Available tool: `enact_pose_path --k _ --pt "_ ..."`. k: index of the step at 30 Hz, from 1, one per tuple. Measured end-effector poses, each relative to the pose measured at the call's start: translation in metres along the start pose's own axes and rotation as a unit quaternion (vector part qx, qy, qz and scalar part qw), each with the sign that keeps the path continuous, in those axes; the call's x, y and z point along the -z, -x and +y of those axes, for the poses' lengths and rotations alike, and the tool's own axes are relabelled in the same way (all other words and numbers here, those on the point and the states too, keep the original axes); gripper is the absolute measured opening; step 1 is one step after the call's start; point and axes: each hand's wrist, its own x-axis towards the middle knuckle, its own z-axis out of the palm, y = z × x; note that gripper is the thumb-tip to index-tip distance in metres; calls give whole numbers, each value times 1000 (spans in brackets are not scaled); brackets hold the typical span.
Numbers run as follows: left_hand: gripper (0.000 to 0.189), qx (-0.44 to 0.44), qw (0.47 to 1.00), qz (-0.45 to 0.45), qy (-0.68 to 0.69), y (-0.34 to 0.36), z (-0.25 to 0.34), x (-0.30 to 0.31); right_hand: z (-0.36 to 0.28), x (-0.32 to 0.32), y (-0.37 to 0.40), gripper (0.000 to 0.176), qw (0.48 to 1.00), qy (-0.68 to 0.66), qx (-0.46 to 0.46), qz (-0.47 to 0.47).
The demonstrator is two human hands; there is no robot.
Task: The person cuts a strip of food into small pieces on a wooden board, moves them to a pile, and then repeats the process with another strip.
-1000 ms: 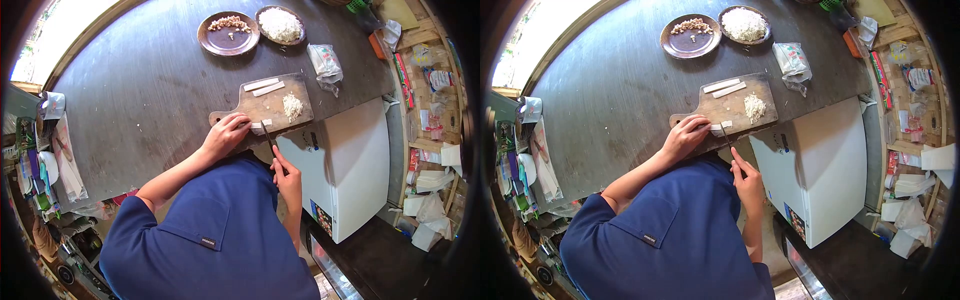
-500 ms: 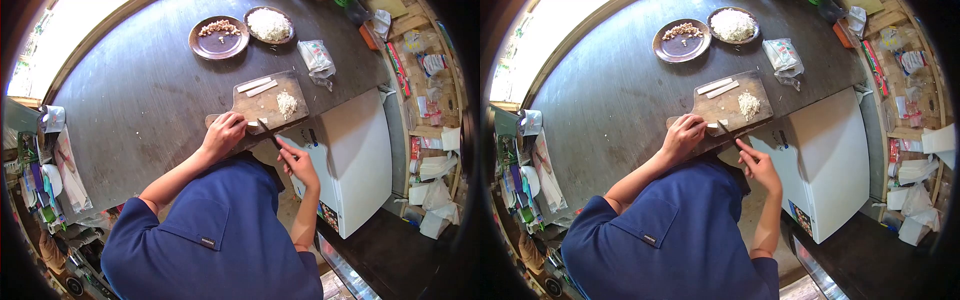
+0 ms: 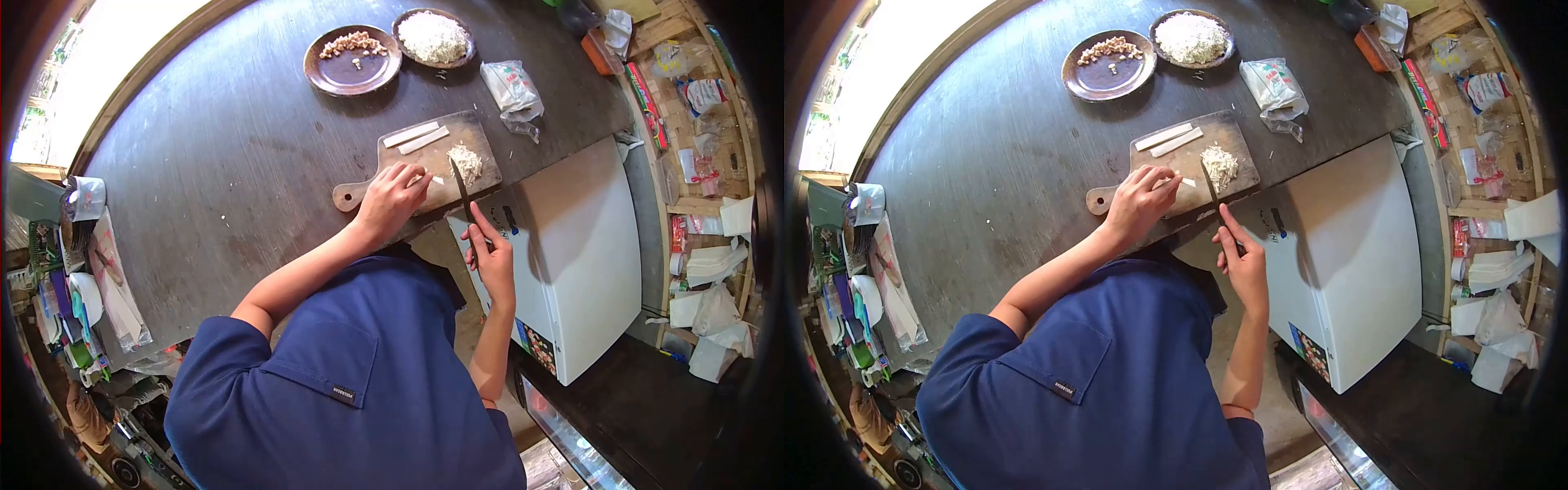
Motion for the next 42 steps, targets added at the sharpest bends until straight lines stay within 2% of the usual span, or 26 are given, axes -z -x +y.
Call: enact_pose_path --k 2,4,6,7,8,10,13,25,32,42 --pt "25 -7 1000 -23 3 6 -2 -2 3 -7 9 42 1000 -5 4 13" --pt "28 -2 997 -36 63 12 1 1 6 -13 16 43 1000 2 -1 13" --pt "30 -16 996 -61 69 11 2 6 6 -20 25 46 996 80 4 24" --pt "31 -29 994 -81 73 10 2 10 12 -23 27 46 992 118 40 35" --pt "31 -28 994 -83 72 9 1 8 12 -26 30 46 992 116 39 34" --pt "36 -43 993 -112 22 3 1 1 9 -32 34 49 945 302 100 79" --pt "38 -39 986 -160 -17 -5 3 -2 -4 -35 36 47 924 360 83 97" --pt "44 -38 986 -160 16 -4 2 -2 5 -38 30 48 933 336 91 89" --pt "45 -30 988 -152 23 -2 5 -3 -13 -38 36 49 928 347 88 106" --pt "51 -33 986 -163 -14 -1 6 -2 -12 -35 33 48 926 358 84 86"
